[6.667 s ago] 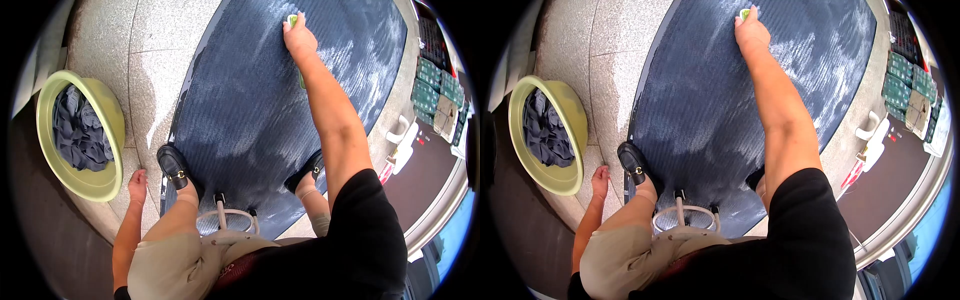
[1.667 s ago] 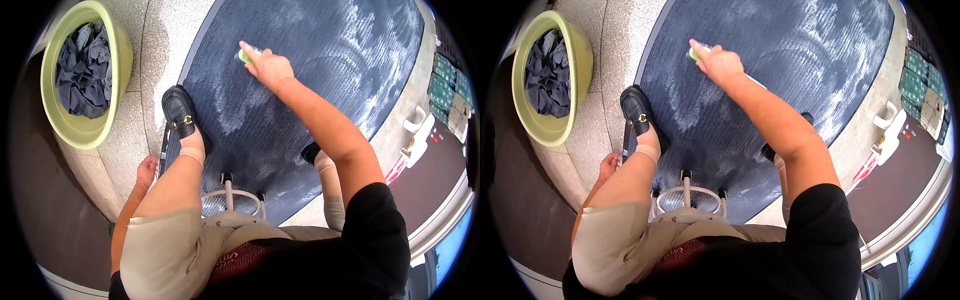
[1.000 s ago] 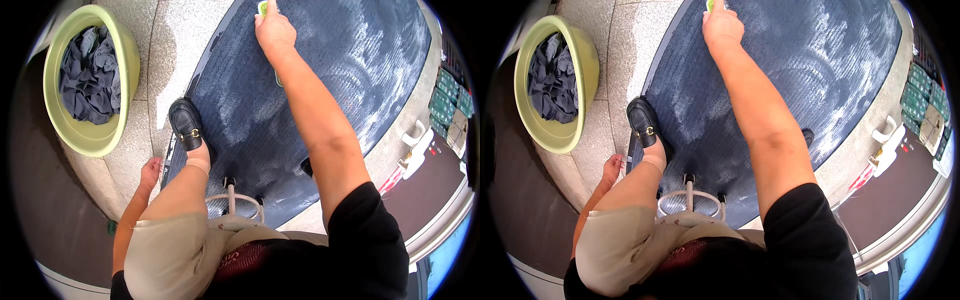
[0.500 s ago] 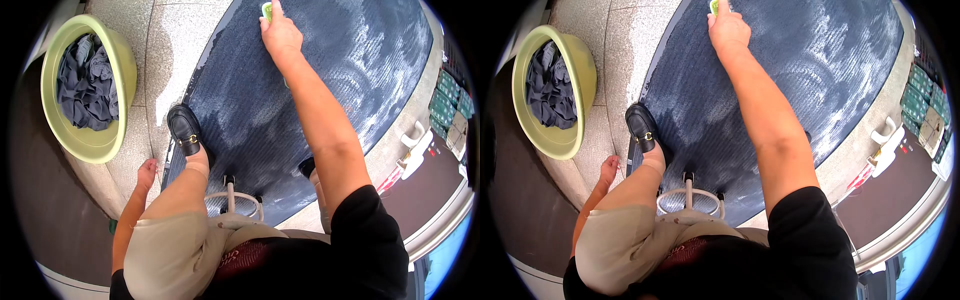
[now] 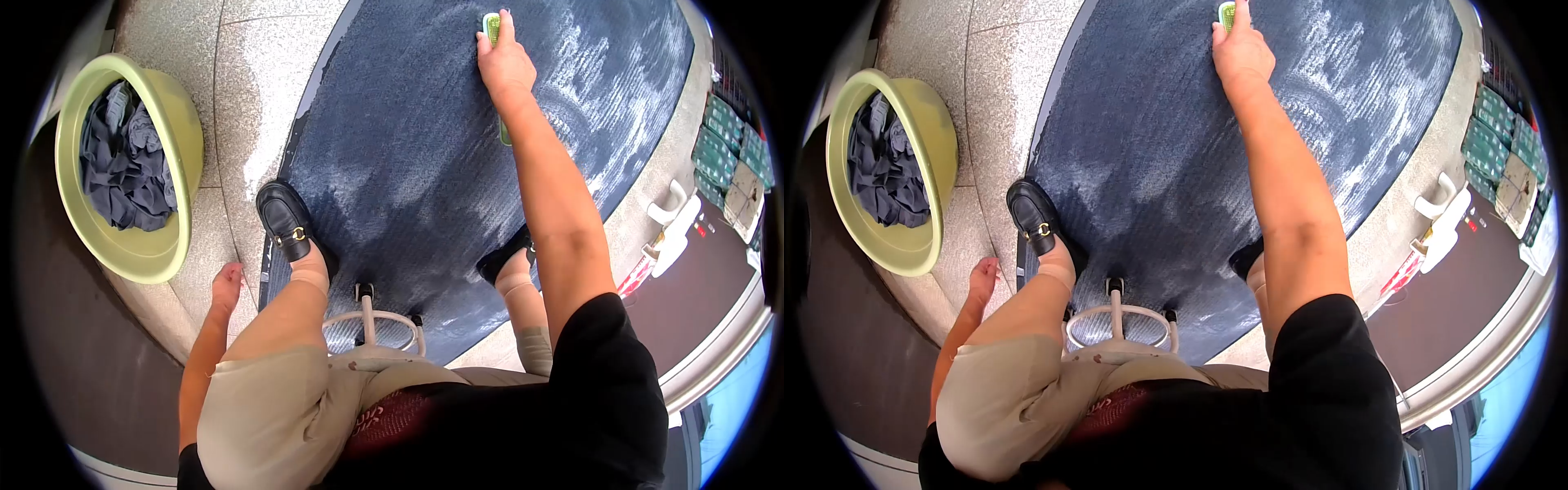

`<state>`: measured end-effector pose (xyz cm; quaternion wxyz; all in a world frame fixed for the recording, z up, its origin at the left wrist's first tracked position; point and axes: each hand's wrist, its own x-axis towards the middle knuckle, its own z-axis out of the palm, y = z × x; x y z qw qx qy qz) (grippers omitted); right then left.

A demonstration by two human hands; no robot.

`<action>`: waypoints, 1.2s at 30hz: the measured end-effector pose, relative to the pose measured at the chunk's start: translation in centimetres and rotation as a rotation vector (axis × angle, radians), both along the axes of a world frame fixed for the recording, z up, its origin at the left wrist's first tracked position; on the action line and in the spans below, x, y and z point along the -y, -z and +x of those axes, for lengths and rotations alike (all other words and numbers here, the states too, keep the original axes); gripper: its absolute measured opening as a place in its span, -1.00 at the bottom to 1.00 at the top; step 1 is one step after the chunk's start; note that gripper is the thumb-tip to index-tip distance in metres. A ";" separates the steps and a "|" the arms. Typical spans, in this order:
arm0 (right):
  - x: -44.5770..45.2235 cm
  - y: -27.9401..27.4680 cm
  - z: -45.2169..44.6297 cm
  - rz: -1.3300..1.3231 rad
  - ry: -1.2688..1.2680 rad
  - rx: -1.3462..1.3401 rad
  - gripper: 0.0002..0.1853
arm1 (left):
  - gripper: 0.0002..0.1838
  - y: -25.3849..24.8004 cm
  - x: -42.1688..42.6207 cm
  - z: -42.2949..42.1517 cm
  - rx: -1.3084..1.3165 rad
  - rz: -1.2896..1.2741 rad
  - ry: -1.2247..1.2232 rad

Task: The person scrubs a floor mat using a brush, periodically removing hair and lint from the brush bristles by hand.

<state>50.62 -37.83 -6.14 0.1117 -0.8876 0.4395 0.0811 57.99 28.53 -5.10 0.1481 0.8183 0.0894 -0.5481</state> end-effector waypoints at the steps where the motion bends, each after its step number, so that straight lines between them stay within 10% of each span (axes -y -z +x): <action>1: -0.5 0.5 -0.8 0.009 0.088 0.039 -0.37 | -0.74 0.7 -0.8 -0.1 0.004 0.004 0.002; 7: -20.4 -2.2 -15.9 0.395 -0.249 -0.153 -0.30 | -0.76 0.7 0.1 -0.4 0.001 -0.058 0.023; 11: -16.4 -2.4 -17.8 0.337 -0.643 -0.203 -0.31 | -0.77 0.8 -1.4 -0.8 -0.038 -0.052 -0.031; 16: 1.3 -1.3 -7.5 0.011 0.118 -0.155 -0.40 | -0.77 -1.2 -2.3 -0.8 0.014 0.019 0.009; 26: -25.2 -3.5 -23.4 0.349 0.033 -0.187 -0.27 | -0.77 1.5 -4.7 -4.3 -0.079 -0.020 -0.085; 29: -22.0 -2.4 -24.3 0.242 -0.184 -0.205 -0.28 | -0.77 2.4 -6.6 -4.2 -0.132 -0.060 -0.147; 36: -3.3 -0.8 -13.0 0.041 0.303 -0.083 -0.34 | -0.74 0.4 -7.2 -2.0 0.022 -0.011 0.013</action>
